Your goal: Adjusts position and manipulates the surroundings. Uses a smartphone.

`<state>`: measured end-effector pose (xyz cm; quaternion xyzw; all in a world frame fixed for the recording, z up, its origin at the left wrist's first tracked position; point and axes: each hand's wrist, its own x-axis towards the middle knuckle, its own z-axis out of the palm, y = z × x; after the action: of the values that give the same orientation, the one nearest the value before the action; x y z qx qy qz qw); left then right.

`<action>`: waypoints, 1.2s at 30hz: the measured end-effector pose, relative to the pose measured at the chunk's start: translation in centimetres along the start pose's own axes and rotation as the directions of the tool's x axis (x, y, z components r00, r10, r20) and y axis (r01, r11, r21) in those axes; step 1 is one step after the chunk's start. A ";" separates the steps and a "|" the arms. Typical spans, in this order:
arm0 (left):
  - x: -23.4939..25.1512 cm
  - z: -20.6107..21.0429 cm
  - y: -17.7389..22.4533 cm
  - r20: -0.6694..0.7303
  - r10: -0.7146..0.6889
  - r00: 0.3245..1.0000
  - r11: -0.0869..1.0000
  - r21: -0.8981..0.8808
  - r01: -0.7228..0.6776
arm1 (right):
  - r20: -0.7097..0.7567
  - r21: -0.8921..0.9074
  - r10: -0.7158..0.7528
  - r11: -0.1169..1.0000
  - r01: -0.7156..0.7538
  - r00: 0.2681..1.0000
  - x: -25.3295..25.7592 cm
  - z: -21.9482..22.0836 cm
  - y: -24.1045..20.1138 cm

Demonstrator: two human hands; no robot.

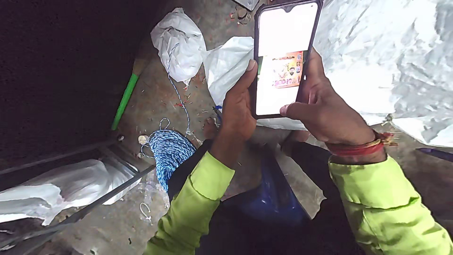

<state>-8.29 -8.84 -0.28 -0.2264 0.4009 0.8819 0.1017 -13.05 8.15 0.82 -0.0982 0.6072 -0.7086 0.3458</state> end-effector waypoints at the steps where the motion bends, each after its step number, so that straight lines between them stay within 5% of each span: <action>1: -0.1 0.1 0.1 -0.004 0.001 1.000 1.000 0.005 -0.001 | 0.008 0.008 -0.012 1.000 0.012 1.000 -0.5 -0.1 0.1; 9: -0.2 -0.2 -0.1 0.027 0.013 1.000 1.000 0.002 -0.013 | -0.044 -0.003 0.008 1.000 -0.008 0.999 1.0 0.0 0.3; 14: -0.3 0.0 0.0 0.020 0.016 1.000 1.000 0.012 -0.016 | -0.109 -0.241 -0.069 0.970 0.041 0.992 1.0 0.6 0.8; 22: -0.3 -0.2 0.0 0.028 0.020 0.999 1.000 0.018 -0.021 | -0.135 -0.342 -0.066 0.940 0.016 0.989 1.1 0.3 1.2; 25: -0.5 -0.1 0.2 0.005 -0.017 1.000 0.999 0.035 0.016 | -0.090 -0.212 0.004 0.977 -0.023 0.996 -0.4 0.5 0.3; 31: -0.5 0.1 0.6 0.011 -0.017 1.000 0.999 0.030 0.017 | -0.043 0.318 0.010 0.948 0.004 0.999 0.7 -0.5 0.3; 36: -0.3 0.0 0.6 0.016 -0.007 1.000 1.000 -0.012 0.007 | -0.069 0.403 0.027 0.915 0.003 0.997 1.0 -0.5 0.5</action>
<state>-8.21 -9.20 0.23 -0.2212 0.3940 0.8857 0.1067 -13.93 7.94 -0.03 0.0048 0.4613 -0.8193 0.3406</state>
